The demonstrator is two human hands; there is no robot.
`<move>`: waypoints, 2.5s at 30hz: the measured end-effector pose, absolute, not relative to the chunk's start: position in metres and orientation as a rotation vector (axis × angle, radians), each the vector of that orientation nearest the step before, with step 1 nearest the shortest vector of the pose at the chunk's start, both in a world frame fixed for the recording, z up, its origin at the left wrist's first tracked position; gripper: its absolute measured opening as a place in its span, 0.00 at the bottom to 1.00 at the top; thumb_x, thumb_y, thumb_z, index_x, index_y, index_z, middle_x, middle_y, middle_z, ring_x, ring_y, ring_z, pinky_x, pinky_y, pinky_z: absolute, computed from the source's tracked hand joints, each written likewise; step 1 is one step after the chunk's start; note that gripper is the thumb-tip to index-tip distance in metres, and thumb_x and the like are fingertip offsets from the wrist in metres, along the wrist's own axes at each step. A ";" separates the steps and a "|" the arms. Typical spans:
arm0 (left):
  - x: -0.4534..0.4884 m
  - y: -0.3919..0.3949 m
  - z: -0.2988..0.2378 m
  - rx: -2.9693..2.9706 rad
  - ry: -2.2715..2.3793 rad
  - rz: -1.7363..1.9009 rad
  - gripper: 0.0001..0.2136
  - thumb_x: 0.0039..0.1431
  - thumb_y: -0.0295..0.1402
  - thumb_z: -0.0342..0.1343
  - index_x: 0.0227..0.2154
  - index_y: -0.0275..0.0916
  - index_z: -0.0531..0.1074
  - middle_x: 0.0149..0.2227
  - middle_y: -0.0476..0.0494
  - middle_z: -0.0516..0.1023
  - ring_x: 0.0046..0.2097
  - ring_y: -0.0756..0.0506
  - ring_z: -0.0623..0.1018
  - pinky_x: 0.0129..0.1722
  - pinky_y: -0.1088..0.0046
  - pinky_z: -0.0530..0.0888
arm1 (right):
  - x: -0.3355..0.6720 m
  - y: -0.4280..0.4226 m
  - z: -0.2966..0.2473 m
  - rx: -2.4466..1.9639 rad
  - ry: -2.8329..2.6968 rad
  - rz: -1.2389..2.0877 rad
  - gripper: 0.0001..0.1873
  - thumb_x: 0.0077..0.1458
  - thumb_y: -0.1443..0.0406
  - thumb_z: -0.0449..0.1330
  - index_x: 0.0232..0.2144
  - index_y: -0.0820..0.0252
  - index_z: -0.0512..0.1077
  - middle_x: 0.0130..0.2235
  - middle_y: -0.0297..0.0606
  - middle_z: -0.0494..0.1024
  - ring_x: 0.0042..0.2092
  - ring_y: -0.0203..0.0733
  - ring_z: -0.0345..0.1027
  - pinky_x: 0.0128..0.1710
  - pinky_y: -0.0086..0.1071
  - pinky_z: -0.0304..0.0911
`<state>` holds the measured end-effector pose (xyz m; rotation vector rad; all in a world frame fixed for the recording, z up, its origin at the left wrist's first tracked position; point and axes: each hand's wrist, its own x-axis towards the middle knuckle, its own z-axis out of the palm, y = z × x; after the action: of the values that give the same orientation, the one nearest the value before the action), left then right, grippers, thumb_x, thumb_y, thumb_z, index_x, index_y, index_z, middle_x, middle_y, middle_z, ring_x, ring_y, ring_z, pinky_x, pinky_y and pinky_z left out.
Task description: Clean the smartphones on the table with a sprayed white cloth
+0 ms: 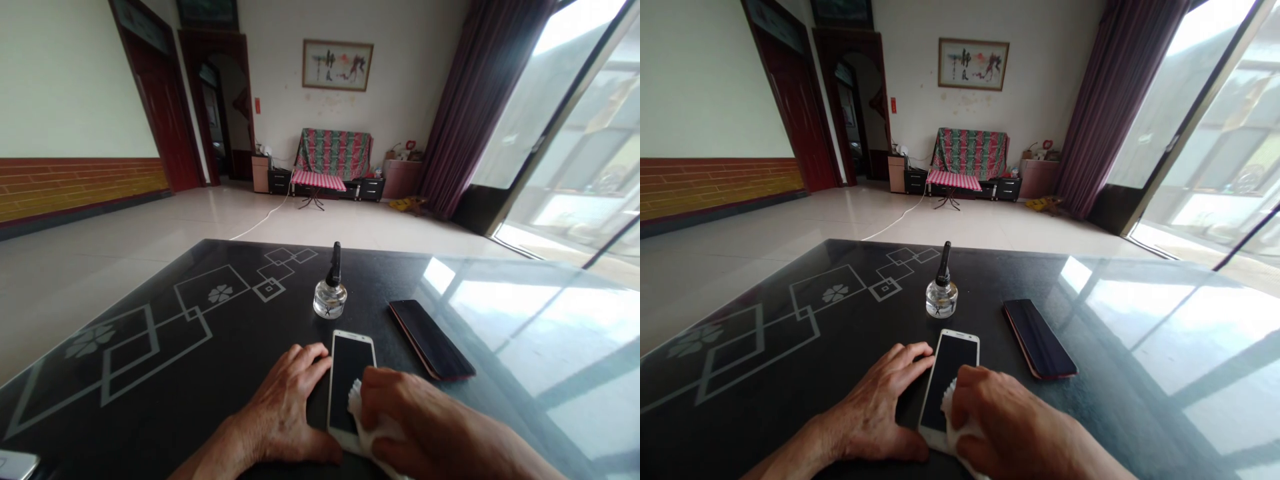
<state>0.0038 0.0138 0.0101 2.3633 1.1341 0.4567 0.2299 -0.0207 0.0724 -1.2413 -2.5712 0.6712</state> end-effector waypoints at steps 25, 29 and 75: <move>0.002 0.014 0.012 2.374 1.132 0.412 0.47 0.33 0.52 0.67 0.59 0.39 0.63 0.62 0.37 0.60 0.58 0.31 0.63 0.60 0.50 0.60 | 0.249 0.037 0.025 -1.300 -2.380 0.211 0.11 0.63 0.65 0.50 0.39 0.56 0.73 0.39 0.39 0.71 0.40 0.40 0.65 0.41 0.33 0.62; 0.003 0.014 0.017 2.361 1.143 0.395 0.46 0.33 0.53 0.66 0.58 0.39 0.63 0.62 0.37 0.60 0.58 0.30 0.63 0.59 0.48 0.61 | 0.241 0.023 0.036 -1.252 -2.509 0.267 0.09 0.60 0.67 0.53 0.32 0.57 0.73 0.35 0.36 0.71 0.38 0.38 0.64 0.38 0.31 0.60; 0.004 0.014 0.009 2.387 1.100 0.572 0.38 0.34 0.51 0.67 0.52 0.42 0.70 0.58 0.40 0.65 0.53 0.34 0.68 0.54 0.53 0.67 | 0.206 -0.011 0.043 -1.121 -2.597 0.414 0.07 0.51 0.73 0.56 0.27 0.58 0.72 0.34 0.35 0.71 0.37 0.37 0.64 0.37 0.29 0.60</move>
<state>0.0041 0.0143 0.0085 2.3875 1.0997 0.5719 0.2061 -0.0108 0.0433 -1.1206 -2.5972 0.4143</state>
